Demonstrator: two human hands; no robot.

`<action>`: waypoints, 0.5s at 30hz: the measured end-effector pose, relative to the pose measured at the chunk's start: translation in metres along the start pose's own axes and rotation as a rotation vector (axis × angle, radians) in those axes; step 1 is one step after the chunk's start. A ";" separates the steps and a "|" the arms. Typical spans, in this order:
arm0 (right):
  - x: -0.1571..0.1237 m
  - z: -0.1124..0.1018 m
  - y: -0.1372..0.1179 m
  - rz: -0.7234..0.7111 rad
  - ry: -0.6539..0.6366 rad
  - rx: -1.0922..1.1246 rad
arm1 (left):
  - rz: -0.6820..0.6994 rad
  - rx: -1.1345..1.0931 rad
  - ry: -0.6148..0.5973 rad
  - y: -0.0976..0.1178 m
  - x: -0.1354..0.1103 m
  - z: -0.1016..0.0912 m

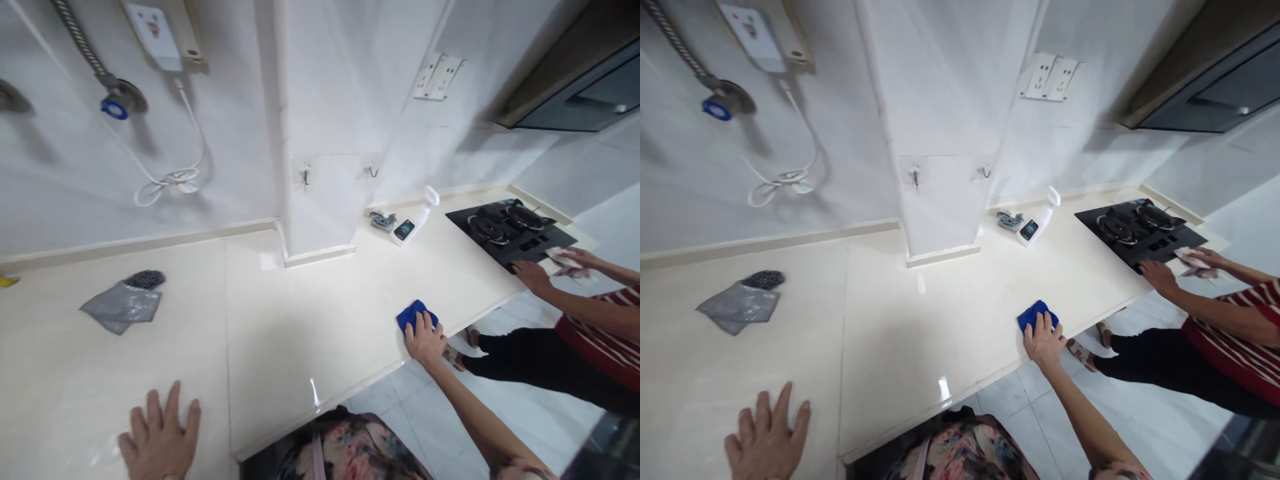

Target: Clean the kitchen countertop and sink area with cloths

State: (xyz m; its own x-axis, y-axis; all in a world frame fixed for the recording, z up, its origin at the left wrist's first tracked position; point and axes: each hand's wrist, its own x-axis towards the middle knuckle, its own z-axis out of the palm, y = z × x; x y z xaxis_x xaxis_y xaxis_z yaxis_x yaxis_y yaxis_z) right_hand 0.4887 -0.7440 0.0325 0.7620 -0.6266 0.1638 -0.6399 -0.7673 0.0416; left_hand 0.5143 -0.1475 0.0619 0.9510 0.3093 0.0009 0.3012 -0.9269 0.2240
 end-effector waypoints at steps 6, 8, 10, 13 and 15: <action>-0.041 -0.026 -0.105 -0.237 -0.072 -0.024 | 0.014 0.004 0.004 -0.005 -0.003 0.005; -0.055 -0.037 -0.153 -0.331 -0.116 0.031 | 0.013 0.002 0.008 -0.005 -0.004 0.005; -0.077 -0.048 -0.198 -0.478 -0.166 0.128 | 0.012 -0.005 0.023 -0.004 -0.004 0.004; -0.123 -0.059 -0.245 -0.841 -0.234 0.314 | 0.021 -0.025 0.031 -0.004 -0.003 0.002; -0.155 -0.063 -0.259 -1.086 -0.253 0.431 | 0.039 -0.038 0.011 -0.004 -0.002 -0.001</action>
State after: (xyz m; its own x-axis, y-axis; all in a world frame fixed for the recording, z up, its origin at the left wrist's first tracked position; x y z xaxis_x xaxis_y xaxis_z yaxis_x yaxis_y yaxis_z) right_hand 0.5305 -0.4397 0.0584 0.9128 0.4057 0.0469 0.3999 -0.8647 -0.3039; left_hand 0.5109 -0.1442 0.0617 0.9611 0.2753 0.0209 0.2607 -0.9297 0.2603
